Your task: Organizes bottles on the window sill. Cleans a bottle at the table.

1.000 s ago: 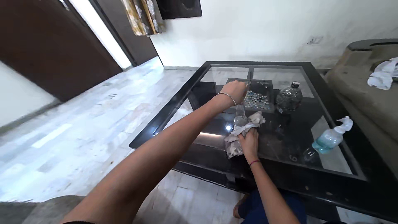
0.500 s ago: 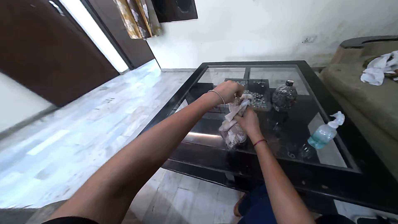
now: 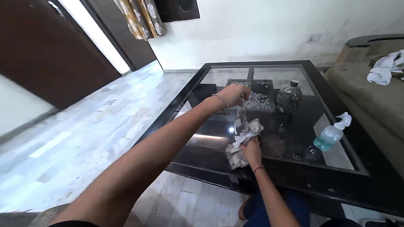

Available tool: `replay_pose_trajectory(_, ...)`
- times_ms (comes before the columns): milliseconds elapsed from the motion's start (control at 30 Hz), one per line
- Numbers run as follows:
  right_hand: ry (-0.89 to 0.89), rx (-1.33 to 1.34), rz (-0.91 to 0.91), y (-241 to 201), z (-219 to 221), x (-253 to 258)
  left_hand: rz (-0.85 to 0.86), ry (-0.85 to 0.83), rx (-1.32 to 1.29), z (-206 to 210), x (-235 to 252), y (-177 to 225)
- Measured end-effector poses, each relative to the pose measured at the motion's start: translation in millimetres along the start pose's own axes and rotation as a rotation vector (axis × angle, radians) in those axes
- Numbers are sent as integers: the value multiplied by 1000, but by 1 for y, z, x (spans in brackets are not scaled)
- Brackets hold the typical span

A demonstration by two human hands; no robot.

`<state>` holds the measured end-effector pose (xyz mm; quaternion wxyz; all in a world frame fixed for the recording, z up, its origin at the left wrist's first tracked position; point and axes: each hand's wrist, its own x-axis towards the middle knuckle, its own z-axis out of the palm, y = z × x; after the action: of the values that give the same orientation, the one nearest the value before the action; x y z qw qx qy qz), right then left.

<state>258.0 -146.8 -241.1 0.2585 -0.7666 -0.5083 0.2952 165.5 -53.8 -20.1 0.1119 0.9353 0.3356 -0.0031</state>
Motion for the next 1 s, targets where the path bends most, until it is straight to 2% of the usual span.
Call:
replay_pose_trajectory(133,7,-11,30,-4,5,-4,-12,52,-68,6,-4,-2)
replay_pose_trajectory(333,147,119,-33,-30,-12,-9,-71,84,-125,7,-4,3)
replay_pose_trajectory(533,269,173,-298,-65,-51,1,-41,81,-126,5,-7,-2)
replay_pose_trajectory(633,171,235,-432,-76,-78,20,-23,79,-109,5,-11,-7)
replay_pose_trajectory(733,115,310,-541,-70,-85,33,11,115,-144,9,-16,-14)
replay_pose_trajectory(800,104,368,-540,-64,-80,32,25,142,-204,13,-19,-17)
replay_pose_trajectory(1000,151,343,-369,-28,-42,19,9,170,-298,17,-22,-18)
